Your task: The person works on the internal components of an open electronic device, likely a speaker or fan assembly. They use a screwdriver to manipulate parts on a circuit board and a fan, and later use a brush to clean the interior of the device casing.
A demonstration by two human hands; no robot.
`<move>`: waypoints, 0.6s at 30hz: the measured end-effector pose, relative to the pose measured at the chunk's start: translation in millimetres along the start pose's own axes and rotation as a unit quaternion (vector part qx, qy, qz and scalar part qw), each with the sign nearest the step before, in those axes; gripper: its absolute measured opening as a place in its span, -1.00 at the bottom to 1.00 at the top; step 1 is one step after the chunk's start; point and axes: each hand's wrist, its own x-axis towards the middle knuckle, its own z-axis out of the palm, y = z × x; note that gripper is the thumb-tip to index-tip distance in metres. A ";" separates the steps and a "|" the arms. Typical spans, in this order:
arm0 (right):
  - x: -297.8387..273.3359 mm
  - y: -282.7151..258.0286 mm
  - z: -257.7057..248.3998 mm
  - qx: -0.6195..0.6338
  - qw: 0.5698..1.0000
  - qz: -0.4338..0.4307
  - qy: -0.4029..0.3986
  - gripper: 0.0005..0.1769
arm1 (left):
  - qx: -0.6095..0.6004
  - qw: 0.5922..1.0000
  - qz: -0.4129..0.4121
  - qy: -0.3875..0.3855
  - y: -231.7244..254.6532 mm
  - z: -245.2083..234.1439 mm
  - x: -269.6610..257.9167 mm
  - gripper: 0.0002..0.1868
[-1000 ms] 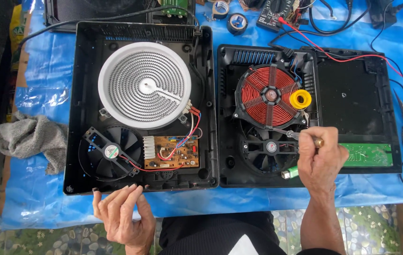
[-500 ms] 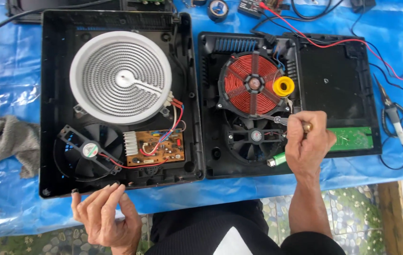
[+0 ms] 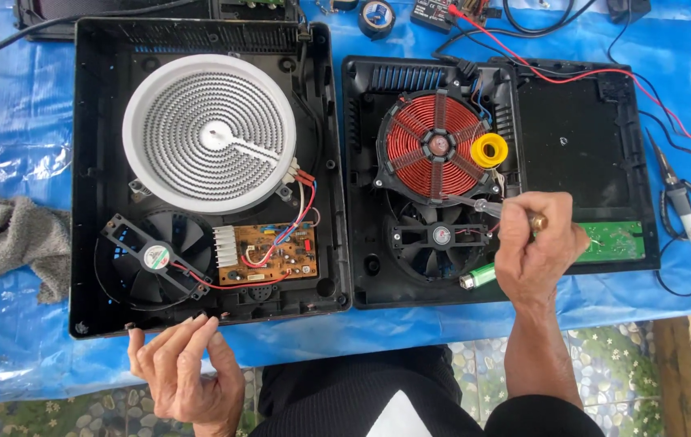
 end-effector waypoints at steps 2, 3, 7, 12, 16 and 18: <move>0.6 -4.4 -1.3 0.022 1.000 -0.003 0.000 -0.92 | 0.003 1.000 -0.001 0.002 0.7 -0.6 0.2 -0.89; 2.0 -9.3 -3.7 -0.006 1.000 0.008 -0.009 -0.90 | 0.002 1.000 -0.002 0.000 1.4 -1.2 1.0 -0.89; 5.2 -25.9 -12.0 -0.036 0.997 0.060 0.017 -0.85 | 0.005 1.000 -0.005 -0.001 3.4 1.1 3.8 -0.87; 1.7 -15.5 -10.8 -0.074 0.996 0.046 -0.016 -0.87 | 0.004 1.000 -0.012 -0.005 2.8 2.3 2.7 -0.88; 2.7 -7.7 -9.8 -0.077 0.995 0.046 -0.054 -0.87 | -0.002 1.000 -0.011 -0.012 2.1 3.2 0.5 -0.87; 16.3 -37.4 -11.7 -0.035 0.997 0.068 -0.030 -0.88 | -0.006 1.000 -0.011 -0.016 3.7 2.7 3.1 -0.87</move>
